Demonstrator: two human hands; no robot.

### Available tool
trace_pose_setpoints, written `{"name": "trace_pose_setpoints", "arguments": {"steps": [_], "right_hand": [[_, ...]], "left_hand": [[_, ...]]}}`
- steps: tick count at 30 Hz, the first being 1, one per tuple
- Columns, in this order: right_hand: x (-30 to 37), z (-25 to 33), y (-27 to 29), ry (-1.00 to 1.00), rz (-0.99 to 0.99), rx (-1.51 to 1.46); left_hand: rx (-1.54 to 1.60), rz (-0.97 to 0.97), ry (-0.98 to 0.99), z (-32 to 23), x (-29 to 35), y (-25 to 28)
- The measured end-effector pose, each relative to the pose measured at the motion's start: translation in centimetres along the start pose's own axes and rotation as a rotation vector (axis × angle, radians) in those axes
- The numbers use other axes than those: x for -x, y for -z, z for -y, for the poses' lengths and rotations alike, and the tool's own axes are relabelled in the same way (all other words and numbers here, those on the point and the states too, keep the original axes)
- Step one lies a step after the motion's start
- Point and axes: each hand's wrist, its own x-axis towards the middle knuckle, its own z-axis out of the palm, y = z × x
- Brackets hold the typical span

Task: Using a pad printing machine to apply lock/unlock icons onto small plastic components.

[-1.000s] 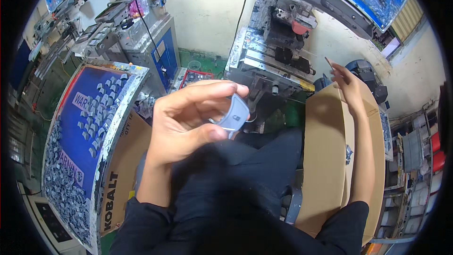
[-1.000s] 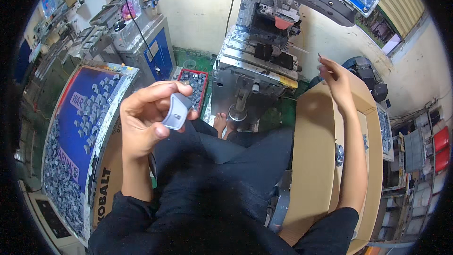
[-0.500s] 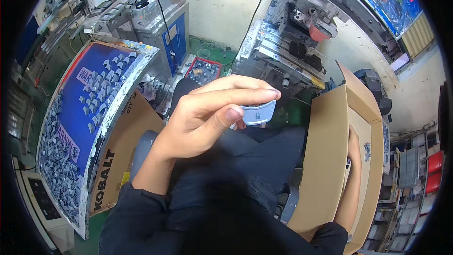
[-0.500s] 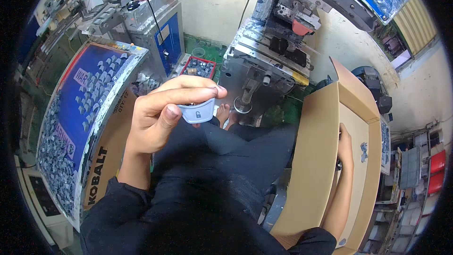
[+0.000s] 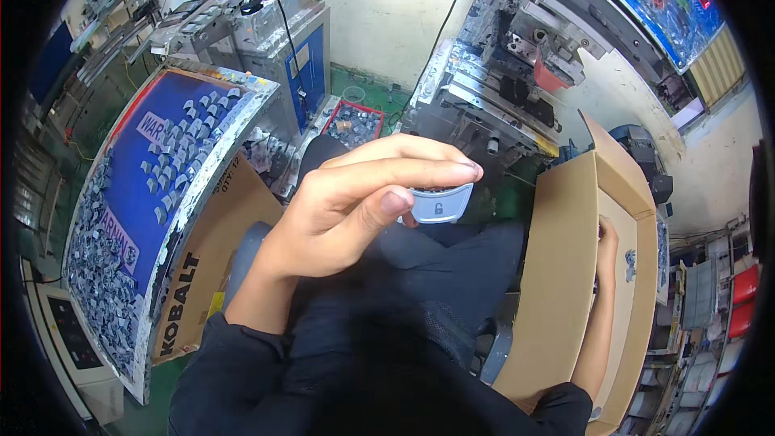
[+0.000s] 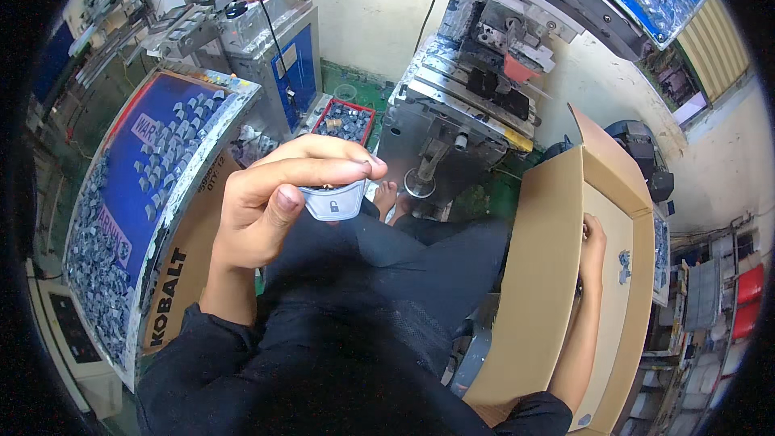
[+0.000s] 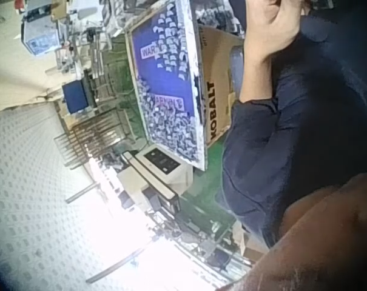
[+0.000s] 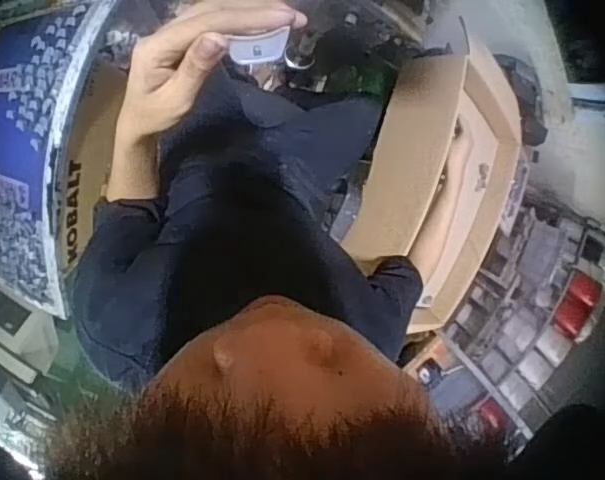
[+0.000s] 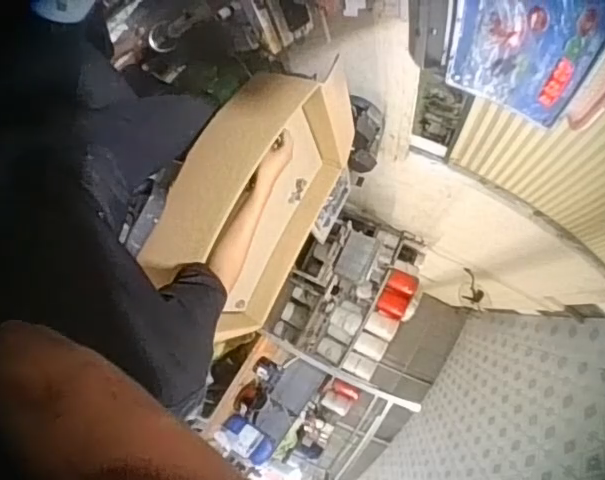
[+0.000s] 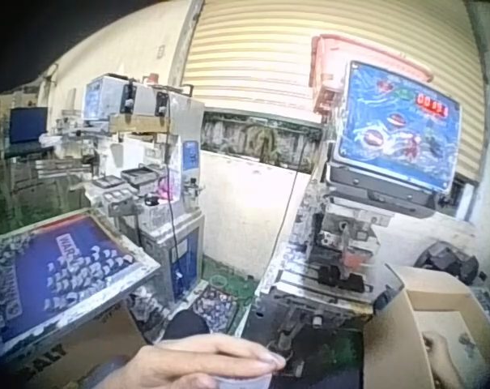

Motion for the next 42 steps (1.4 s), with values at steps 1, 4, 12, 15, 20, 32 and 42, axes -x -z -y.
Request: {"name": "trace_pose_setpoints", "arguments": {"steps": [1, 4, 12, 15, 20, 32, 42], "right_hand": [[-0.1, 0.2, 0.3, -0.02, 0.034, 0.058], [-0.1, 1.2, 0.6, -0.064, 0.1, 0.101], [-0.1, 1.2, 0.6, -0.055, 0.105, 0.127], [-0.4, 1.6, 0.2, -0.027, 0.115, 0.091], [-0.5, 1.2, -0.5, -0.184, 0.114, -0.098], [-1.1, -1.4, -0.1, -0.045, -0.002, 0.032], [-2.9, -2.2, 1.2, -0.236, -0.166, -0.501]], "left_hand": [[0.001, 0.005, -0.004, 0.1, 0.0, 0.1], [0.004, 0.009, -0.005, 0.2, 0.1, 0.0], [0.005, 0.019, -0.014, 0.2, 0.0, -0.2], [0.01, 0.017, -0.002, 0.0, 0.1, -0.2], [-0.011, 0.036, 0.008, -0.2, 0.1, -0.2], [0.252, -0.076, 0.212, 1.4, 0.0, -0.4], [0.04, -0.153, 0.344, 9.8, -6.2, -1.7]]}}
